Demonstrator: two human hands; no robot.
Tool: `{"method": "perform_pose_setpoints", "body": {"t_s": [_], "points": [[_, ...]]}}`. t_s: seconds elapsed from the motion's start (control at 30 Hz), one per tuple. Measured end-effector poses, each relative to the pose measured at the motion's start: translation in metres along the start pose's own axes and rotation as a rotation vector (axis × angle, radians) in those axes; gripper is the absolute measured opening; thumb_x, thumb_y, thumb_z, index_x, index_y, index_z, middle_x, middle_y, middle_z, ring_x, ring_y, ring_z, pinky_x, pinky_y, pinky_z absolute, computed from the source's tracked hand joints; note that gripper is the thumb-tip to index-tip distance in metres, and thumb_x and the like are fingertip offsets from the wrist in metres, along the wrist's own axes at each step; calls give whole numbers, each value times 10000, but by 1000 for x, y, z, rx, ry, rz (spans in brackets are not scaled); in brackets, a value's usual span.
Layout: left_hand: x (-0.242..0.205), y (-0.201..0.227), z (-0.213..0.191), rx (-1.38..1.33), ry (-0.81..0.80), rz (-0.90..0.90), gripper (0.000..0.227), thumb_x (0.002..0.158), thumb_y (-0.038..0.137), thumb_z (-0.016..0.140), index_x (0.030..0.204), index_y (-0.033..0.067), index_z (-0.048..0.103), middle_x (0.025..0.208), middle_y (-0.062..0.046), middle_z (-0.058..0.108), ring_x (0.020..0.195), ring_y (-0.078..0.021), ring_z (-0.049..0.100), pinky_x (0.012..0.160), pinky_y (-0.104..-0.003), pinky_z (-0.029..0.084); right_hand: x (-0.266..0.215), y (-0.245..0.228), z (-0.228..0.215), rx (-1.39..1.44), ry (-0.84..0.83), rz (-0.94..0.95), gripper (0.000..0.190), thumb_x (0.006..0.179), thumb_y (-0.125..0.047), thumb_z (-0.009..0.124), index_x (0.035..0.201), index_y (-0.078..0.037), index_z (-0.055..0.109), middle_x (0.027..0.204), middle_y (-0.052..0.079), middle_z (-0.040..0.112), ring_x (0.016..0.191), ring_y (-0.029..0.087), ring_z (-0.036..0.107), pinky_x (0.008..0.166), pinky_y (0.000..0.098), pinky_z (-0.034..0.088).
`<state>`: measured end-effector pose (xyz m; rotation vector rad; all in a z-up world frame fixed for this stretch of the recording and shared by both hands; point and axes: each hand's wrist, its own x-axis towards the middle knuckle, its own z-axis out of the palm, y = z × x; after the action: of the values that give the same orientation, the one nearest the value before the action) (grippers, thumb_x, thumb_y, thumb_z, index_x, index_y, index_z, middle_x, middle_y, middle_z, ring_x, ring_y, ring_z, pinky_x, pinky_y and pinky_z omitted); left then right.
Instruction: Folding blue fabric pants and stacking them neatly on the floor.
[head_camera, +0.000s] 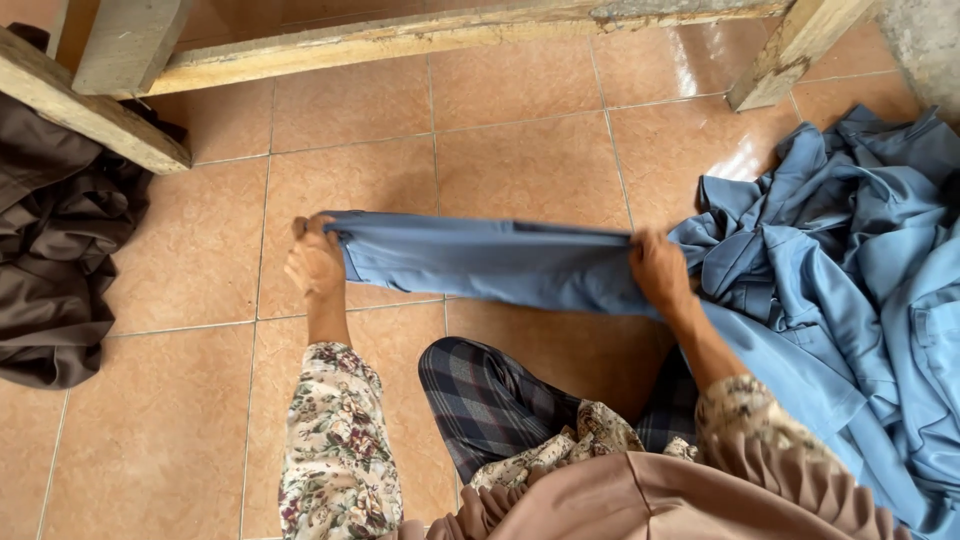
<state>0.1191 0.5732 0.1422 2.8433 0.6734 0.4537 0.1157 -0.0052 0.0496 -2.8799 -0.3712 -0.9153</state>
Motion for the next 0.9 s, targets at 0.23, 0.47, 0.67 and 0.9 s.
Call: {"method": "perform_pose_setpoints", "body": {"t_s": [0.23,0.47,0.67,0.9], "points": [[51,5,-75,-327,299,26,266,915,58,695,1044,289,668,1073,23,695,896,-380,735,747,-510,598,128,-42,-73,122,159,66,415,829,-94,674,1240,-144,649,890,122,588,667,412,658,614,490,551],[42,-201,89,-1488,699,-685,310,897,251,638,1131,302,440,1385,-53,361,1294,-310,460,1114,-536,380,39,-161,-28,447,170,-258,119,937,-217,620,1017,-170,694,930,75,634,817,285,655,718,373,557],[-80,-216,176,-1040,577,-917,582,905,244,661,1401,300,361,1490,-105,369,1386,-343,441,1185,-469,316,-93,-210,37,424,-401,-379,280,986,-269,440,1222,-256,590,1172,39,621,993,272,643,743,414,520],[-147,-87,205,-333,559,-97,498,1030,616,412,1254,261,680,1192,-35,688,1116,-256,653,972,-385,487,-113,-135,45,191,-282,-10,361,893,-255,656,1239,-354,638,1085,-17,664,987,227,684,741,381,563]]}}
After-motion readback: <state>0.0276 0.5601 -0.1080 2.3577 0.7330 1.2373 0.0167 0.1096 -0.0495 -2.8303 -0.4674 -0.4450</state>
